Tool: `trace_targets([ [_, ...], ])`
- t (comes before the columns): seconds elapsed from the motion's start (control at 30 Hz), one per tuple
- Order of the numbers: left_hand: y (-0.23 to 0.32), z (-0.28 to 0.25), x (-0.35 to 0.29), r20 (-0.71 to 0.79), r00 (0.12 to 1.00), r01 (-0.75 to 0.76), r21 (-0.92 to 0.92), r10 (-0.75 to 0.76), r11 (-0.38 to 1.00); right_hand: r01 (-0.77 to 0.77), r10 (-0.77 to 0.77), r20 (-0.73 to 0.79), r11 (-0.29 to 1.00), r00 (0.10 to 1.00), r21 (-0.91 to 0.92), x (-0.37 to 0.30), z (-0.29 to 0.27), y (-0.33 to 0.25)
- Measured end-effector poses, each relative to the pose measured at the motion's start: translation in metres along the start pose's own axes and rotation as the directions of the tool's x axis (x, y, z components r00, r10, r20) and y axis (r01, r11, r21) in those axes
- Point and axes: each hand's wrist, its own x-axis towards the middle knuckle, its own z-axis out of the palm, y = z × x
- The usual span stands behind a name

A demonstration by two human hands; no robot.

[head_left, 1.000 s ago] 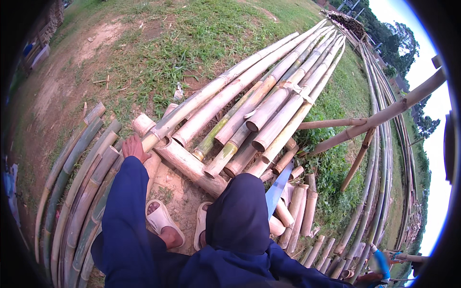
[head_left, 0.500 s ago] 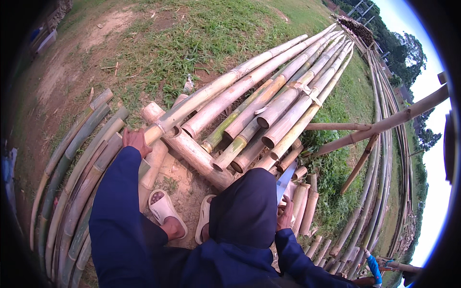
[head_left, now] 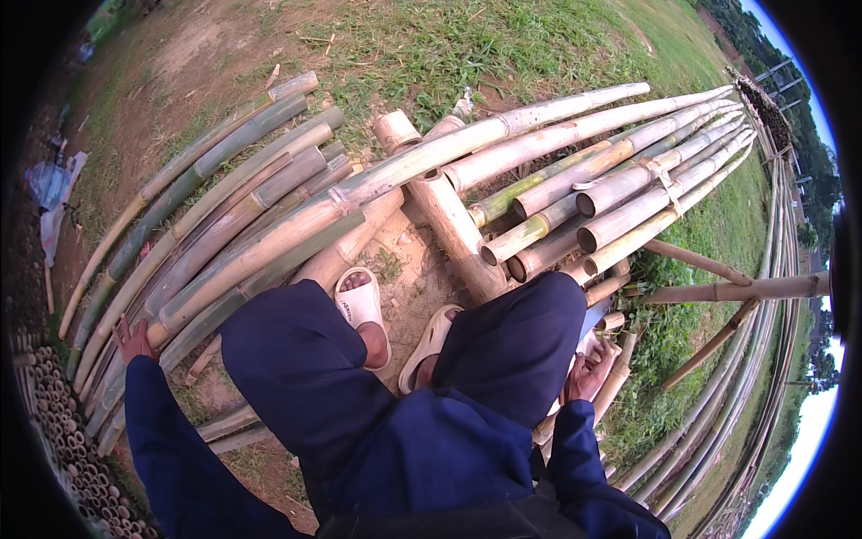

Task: The person selects bamboo poles from a pile, positions them on a support, and cuts them to length using a hand saw. The cut pieces are placed aside after each cut.

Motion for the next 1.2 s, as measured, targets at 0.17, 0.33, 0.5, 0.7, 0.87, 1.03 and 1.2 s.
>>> trace_targets([
  [0.17,-0.054,0.037,-0.004,-0.154,0.875,0.417,-0.245,-0.46,0.875,-0.062,0.069,-0.063,0.992,0.996,0.114,0.022,-0.014,-0.049],
  [0.33,0.079,-0.071,0.046,-0.72,0.693,-0.501,-0.509,-0.027,0.699,0.209,-0.21,-0.009,0.972,0.978,0.106,0.034,0.002,-0.144],
  [0.5,0.281,-0.202,0.04,-0.767,0.605,-0.717,-0.41,0.212,0.563,0.537,-0.521,0.135,0.834,0.843,-0.131,0.014,0.034,-0.19],
  [0.7,0.433,-0.29,0.017,-0.69,0.578,-0.783,-0.318,0.437,0.534,0.442,-0.439,0.07,0.895,0.896,-0.052,0.028,0.036,-0.18],
  [0.87,0.475,-0.304,0.019,-0.694,0.546,-0.746,-0.148,0.469,0.65,0.426,-0.422,0.072,0.902,0.904,-0.062,0.029,0.043,-0.181],
  [1.03,0.507,-0.294,0.025,-0.79,0.425,-0.704,0.019,0.442,0.71,0.388,-0.38,0.098,0.917,0.92,-0.089,0.03,0.043,-0.178],
  [1.2,0.521,-0.287,0.036,-0.753,0.471,-0.694,0.005,0.46,0.72,0.469,-0.459,0.102,0.875,0.883,-0.123,0.036,0.043,-0.173],
])
